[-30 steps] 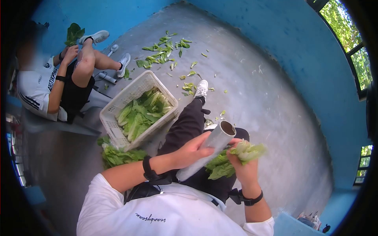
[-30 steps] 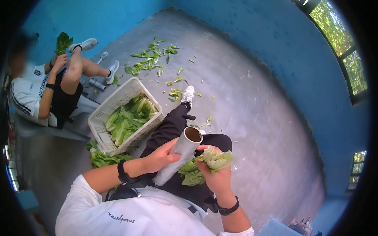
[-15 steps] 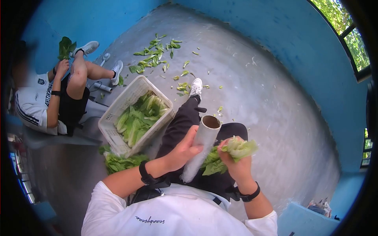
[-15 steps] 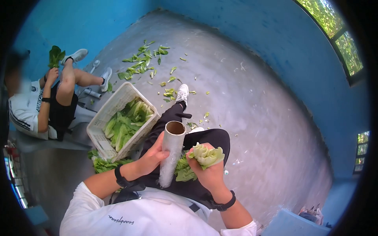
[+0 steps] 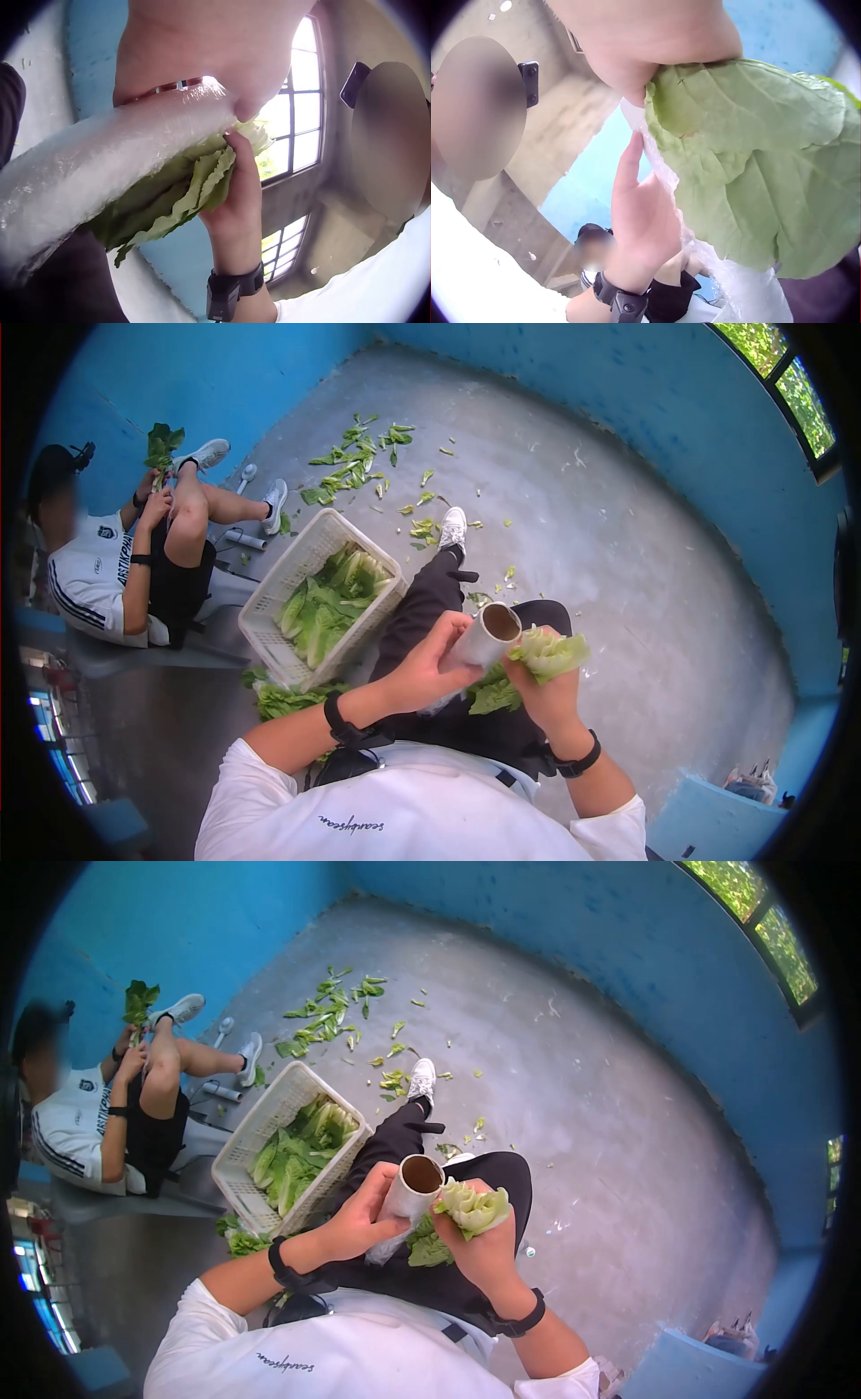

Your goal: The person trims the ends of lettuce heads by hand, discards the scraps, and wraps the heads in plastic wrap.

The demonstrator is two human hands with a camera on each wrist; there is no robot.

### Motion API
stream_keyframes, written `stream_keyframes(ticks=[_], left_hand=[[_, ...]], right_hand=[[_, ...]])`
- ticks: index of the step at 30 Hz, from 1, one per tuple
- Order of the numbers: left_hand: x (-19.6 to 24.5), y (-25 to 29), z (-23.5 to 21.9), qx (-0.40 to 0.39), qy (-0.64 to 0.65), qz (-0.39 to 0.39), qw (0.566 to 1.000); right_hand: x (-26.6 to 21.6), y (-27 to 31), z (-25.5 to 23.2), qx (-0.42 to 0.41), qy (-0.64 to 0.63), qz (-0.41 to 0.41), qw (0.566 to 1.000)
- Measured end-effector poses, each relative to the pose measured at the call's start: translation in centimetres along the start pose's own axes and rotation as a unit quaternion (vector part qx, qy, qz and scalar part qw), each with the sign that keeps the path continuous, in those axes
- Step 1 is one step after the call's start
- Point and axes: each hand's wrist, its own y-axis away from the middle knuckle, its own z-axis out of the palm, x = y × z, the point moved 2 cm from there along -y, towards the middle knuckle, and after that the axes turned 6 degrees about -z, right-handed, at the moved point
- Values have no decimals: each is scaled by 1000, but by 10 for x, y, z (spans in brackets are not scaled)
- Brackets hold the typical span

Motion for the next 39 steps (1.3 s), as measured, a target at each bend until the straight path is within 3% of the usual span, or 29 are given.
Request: stream_keyframes(ticks=[2, 5, 13, 20, 26, 29, 39], left_hand=[[-2, 0, -1, -4, 4, -5, 1000], [-4, 3, -6, 6, -2, -6, 1000], [0, 10, -6, -28, 35, -35, 998], [12, 9, -5, 11, 29, -21, 999], [12, 9, 0, 36, -22, -8, 999], [14, 6, 0, 36, -26, -11, 999], [14, 2, -4, 16, -8, -31, 999]], right_hand=[[4, 2, -1, -7, 28, -34, 999], [8, 9, -4, -5, -101, 17, 995], [-12, -2, -10, -49, -74, 17, 996], [-6, -4, -2, -12, -76, -15, 997], [-4, -3, 0, -2, -56, 6, 998], [-1, -4, 2, 2, -73, -15, 997], [4, -3, -5, 3, -86, 25, 996]])
